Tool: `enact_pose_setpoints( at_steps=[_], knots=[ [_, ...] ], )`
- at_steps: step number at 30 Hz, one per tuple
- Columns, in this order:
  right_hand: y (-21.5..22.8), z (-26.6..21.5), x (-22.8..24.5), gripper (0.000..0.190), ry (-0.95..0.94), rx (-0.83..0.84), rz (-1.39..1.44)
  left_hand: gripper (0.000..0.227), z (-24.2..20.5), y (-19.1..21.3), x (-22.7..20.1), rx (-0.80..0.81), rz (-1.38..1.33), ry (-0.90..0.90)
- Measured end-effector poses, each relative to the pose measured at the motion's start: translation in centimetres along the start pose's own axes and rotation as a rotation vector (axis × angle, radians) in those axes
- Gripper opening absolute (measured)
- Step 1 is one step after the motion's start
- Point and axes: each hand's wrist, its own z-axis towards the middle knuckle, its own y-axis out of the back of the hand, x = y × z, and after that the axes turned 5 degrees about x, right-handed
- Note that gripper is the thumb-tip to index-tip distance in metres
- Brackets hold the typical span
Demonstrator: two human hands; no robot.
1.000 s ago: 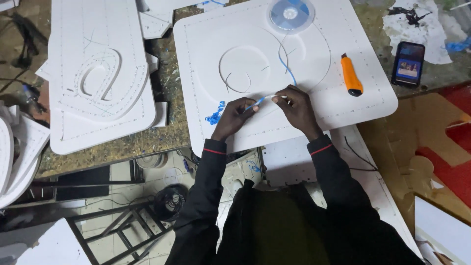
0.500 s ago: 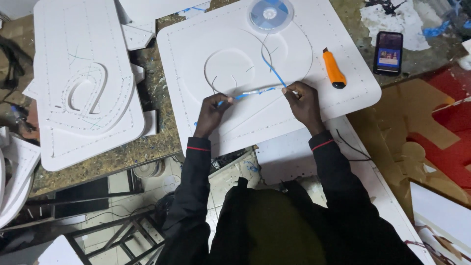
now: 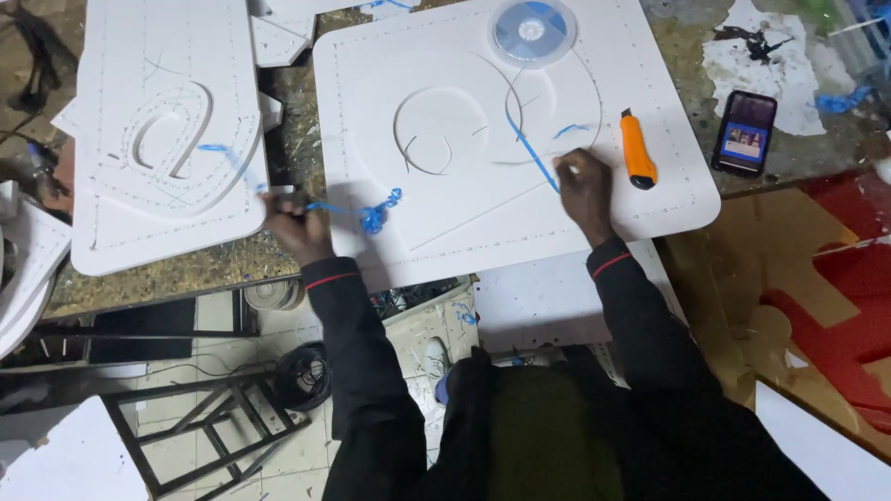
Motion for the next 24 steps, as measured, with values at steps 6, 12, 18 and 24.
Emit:
enact_pose_setpoints(
  at_steps=[6,12,18,24],
  knots=[
    [0.9,0.6,3.9,0.014,-0.046,0.015,0.143,0.147,12.4,6.8,4.1,1.302,-0.029,0.089],
    [-4.3,-0.8,8.6,0.025,-0.077,0.067,0.406,0.095,-2.0,-5.0,8.8,1.070,1.961,-0.216],
    [-5.1,-2.0,10.2,0.024,-0.077,0.036,0.482,0.057,-2.4,-7.3,10.8,1.042,1.941,-0.514],
    [-5.0,-3.1,12.7,0.021,-0.088,-0.059,0.606,0.069,-1.9,-6.1,12.8,1.169,2.045,-0.088]
  ],
)
